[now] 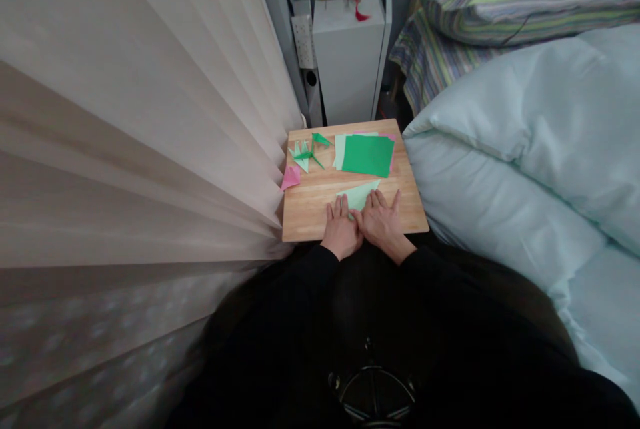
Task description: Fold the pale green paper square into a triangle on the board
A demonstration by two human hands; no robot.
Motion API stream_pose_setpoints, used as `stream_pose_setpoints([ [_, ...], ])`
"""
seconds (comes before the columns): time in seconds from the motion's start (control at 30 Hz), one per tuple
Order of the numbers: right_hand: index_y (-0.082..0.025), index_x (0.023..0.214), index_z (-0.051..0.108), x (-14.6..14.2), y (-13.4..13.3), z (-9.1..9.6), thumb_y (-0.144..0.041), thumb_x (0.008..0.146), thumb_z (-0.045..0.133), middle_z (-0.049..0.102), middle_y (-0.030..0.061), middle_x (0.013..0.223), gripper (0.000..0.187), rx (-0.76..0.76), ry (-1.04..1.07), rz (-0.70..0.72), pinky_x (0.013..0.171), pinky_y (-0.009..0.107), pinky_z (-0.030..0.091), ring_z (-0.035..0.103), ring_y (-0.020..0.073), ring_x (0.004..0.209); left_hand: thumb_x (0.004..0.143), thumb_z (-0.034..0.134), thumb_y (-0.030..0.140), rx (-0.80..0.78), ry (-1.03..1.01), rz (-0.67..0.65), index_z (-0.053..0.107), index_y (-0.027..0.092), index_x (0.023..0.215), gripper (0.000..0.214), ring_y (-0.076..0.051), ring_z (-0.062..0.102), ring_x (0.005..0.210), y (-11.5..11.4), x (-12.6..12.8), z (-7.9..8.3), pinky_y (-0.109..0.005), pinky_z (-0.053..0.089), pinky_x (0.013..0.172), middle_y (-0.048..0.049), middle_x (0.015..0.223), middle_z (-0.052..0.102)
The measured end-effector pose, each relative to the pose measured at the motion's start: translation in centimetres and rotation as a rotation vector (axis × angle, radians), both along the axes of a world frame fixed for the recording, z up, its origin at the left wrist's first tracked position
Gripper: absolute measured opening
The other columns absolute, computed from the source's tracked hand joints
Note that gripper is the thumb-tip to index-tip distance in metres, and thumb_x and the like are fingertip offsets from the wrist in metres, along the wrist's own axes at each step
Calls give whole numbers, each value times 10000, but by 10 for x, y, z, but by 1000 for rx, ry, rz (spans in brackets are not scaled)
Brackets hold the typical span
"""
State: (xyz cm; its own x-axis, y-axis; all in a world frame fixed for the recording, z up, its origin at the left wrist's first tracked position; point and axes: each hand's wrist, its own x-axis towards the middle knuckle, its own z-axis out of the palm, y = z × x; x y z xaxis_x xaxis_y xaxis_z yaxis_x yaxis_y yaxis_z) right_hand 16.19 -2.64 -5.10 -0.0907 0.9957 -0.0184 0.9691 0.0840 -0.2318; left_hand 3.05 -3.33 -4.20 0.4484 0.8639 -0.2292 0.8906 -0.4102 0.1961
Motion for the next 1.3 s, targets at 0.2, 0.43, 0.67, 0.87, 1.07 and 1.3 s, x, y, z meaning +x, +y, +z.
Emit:
stream_pose_setpoints([
  [0.2,84,1499,471,19,28,-2,-430,1100,244,484,339,1566,690,16,-29,-74,1240,740,-23,394,383,1541,1046,429,484,47,-42,23,485,286,1567,560,-468,219,1600,-1,2,-1,-665,219,1250,-213,1729,266],
  [0.43,-17,1511,497,27,24,5,-341,1100,270,444,257,1633,570,51,15,1,1233,767,84,346,362,1568,1044,407,490,93,96,144,414,347,1615,589,-492,377,1515,-10,18,9,-683,165,1228,-191,1633,460],
  [0.67,-109,1516,520,6,9,3,-111,989,345,436,184,1663,555,-105,32,271,1247,758,91,320,331,1585,1033,410,321,6,274,208,585,143,1494,524,-471,512,1394,-9,19,26,-645,189,1204,-282,1487,569],
  [0.87,-159,1550,493,12,29,-4,-290,1077,340,391,186,1689,514,-84,2,223,1218,791,144,296,367,1589,1020,437,279,49,164,175,510,129,1532,538,-379,668,1135,-13,5,41,-538,429,991,-256,1186,711],
  [1.07,-255,1594,450,24,48,-15,-346,1073,439,285,155,1742,529,-148,-6,274,1186,803,223,253,407,1602,1007,373,169,146,-2,167,525,81,1472,497,-333,621,1278,21,-13,23,-487,467,1036,-219,1311,698],
  [1.3,-285,1449,616,24,51,-21,-266,1049,509,439,120,1672,415,-39,115,213,1222,697,268,357,342,1564,1059,283,275,123,-60,-31,261,55,1643,624,-267,215,1632,31,-18,-21,-544,159,1324,-148,1738,290],
])
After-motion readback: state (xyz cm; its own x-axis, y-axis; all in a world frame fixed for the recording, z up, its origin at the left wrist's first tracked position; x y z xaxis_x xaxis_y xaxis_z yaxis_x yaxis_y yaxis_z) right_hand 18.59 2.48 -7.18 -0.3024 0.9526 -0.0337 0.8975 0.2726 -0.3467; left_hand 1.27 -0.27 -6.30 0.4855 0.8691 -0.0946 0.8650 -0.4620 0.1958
